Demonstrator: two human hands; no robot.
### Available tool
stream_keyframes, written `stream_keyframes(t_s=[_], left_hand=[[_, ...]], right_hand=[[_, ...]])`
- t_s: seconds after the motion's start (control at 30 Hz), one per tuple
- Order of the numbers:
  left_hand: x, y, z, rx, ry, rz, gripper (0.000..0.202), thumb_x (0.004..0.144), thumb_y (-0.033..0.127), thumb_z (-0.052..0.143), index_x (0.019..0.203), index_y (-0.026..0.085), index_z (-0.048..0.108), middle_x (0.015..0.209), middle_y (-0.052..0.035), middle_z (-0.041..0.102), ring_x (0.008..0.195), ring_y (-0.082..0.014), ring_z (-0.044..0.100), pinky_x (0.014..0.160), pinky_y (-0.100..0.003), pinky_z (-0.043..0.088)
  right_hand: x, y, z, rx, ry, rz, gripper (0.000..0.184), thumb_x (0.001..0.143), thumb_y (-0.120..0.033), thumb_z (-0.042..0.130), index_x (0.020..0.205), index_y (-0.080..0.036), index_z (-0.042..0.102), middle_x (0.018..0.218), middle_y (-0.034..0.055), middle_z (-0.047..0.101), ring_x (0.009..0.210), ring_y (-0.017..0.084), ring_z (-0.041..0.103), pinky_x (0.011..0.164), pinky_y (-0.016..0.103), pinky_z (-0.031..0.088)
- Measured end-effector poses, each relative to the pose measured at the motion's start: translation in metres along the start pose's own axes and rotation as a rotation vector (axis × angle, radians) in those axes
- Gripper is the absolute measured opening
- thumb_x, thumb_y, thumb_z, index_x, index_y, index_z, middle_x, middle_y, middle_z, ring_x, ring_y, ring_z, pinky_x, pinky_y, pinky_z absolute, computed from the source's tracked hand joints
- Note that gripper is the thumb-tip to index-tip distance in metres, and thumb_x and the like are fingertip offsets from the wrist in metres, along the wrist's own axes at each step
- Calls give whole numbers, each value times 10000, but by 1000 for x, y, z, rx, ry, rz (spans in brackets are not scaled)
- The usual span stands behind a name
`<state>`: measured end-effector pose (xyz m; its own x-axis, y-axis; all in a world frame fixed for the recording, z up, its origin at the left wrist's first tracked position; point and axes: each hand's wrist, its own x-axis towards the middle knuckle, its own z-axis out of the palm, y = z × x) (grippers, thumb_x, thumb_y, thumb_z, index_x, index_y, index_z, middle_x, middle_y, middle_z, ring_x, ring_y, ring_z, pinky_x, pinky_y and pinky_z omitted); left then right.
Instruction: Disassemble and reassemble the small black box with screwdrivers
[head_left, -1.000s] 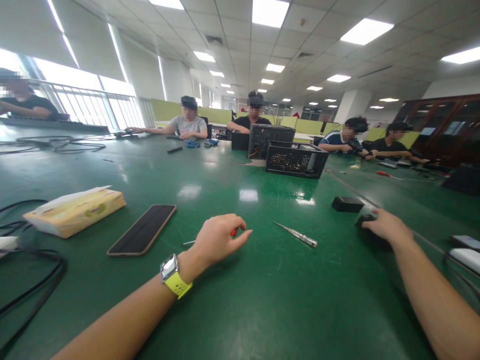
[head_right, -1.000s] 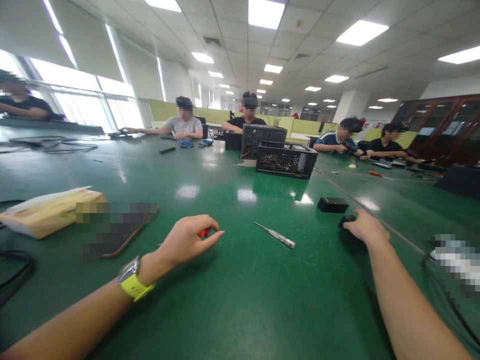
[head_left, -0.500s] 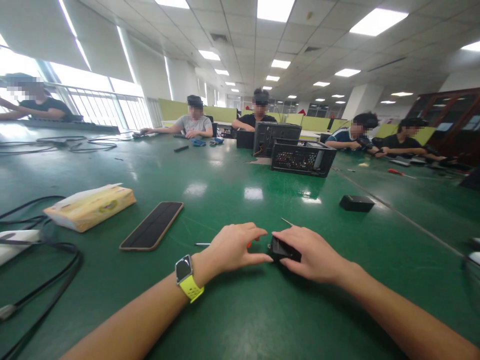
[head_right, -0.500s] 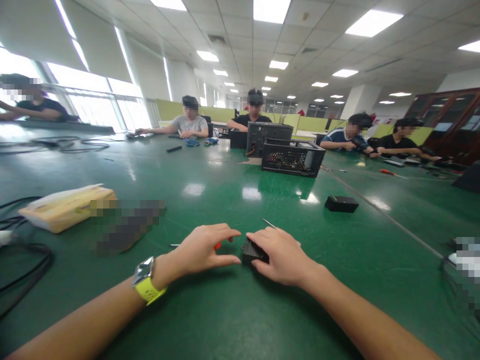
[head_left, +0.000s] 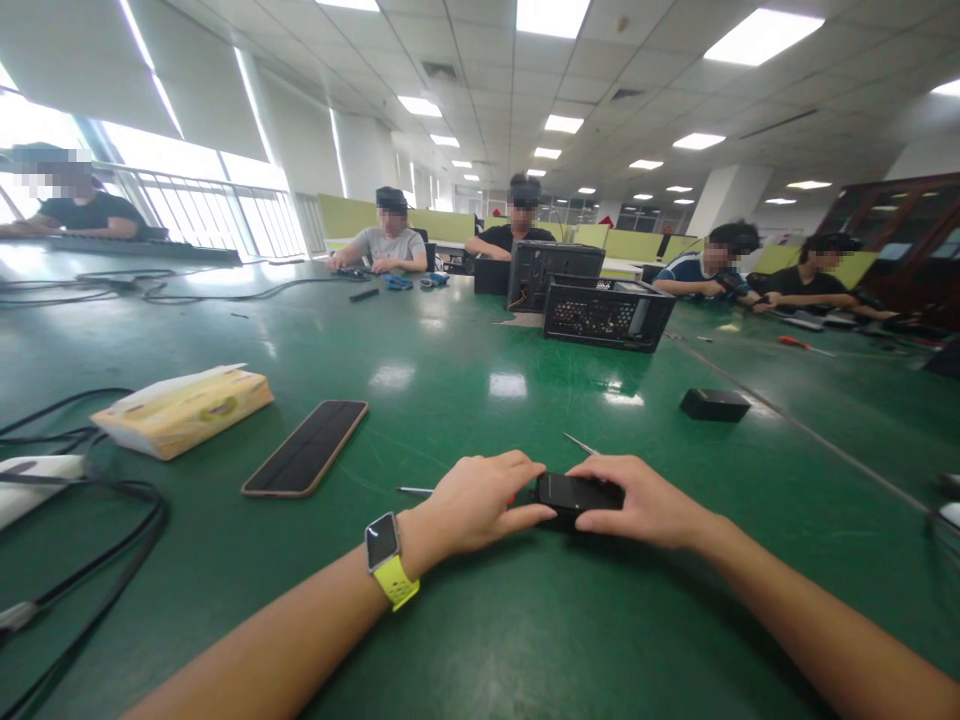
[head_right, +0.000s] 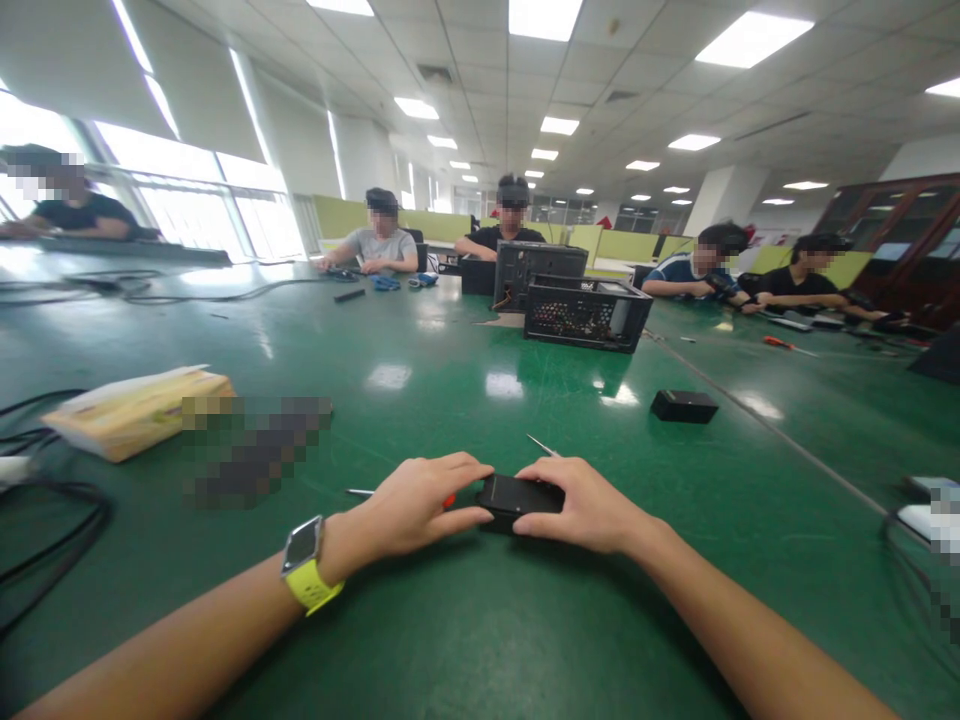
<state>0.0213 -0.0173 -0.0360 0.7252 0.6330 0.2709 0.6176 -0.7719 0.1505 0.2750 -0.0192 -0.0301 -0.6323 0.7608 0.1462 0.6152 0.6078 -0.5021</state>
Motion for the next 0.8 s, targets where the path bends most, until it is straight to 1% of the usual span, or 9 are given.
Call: stream_keyframes(t_s=[0.07, 0.2, 0.27, 0.37, 0.6, 0.8], left_hand=[[0, 2, 0, 6, -10, -5, 430, 944, 487, 409, 1235, 194, 530, 1103, -67, 647, 937, -219, 650, 754, -309, 521], [1, 5, -1, 7, -24, -22, 446, 951, 485, 382, 1264, 189, 499, 1120, -74, 633, 947, -236, 646, 760, -340, 527], [1, 5, -2, 4, -32, -29, 432, 953, 471, 379, 1252, 187, 508, 1106, -76, 633, 933, -236, 646, 759, -345, 527], [2, 6, -4, -14, -36, -36, 394, 944, 449, 410, 1215, 191, 532, 1067, -70, 637, 907, -229, 646, 756, -344, 525], [3, 4, -3, -71, -26, -37, 367, 918, 447, 469, 1174, 198, 555, 1066, -71, 645, 932, -230, 640, 788, -336, 515], [4, 2, 0, -97, -6, -33, 381, 907, 447, 494, 1184, 198, 573, 1078, -74, 646, 957, -232, 636, 819, -338, 507]], right_hand=[[1, -1, 2, 18, 11, -9, 423, 795, -470, 675, 1105, -182, 657, 1011, 61, 690, 885, 222, 614, 775, 309, 444], [2, -1, 3, 30, 26, -12, 401, 809, -454, 669, 1093, -172, 661, 994, 63, 686, 871, 213, 606, 777, 311, 442], [2, -2, 3, 33, 37, -10, 392, 809, -446, 672, 1090, -173, 661, 996, 62, 684, 872, 210, 602, 782, 312, 442], [1, -3, 4, 40, 51, 2, 388, 808, -433, 677, 1100, -179, 656, 1013, 62, 681, 895, 214, 601, 797, 318, 444], [1, -9, 6, 38, 73, 17, 355, 802, -378, 684, 1092, -175, 657, 1016, 58, 683, 897, 213, 609, 803, 324, 450], [2, -12, 8, 56, 97, 15, 325, 791, -312, 686, 1081, -167, 653, 1014, 60, 687, 914, 216, 611, 810, 325, 452]])
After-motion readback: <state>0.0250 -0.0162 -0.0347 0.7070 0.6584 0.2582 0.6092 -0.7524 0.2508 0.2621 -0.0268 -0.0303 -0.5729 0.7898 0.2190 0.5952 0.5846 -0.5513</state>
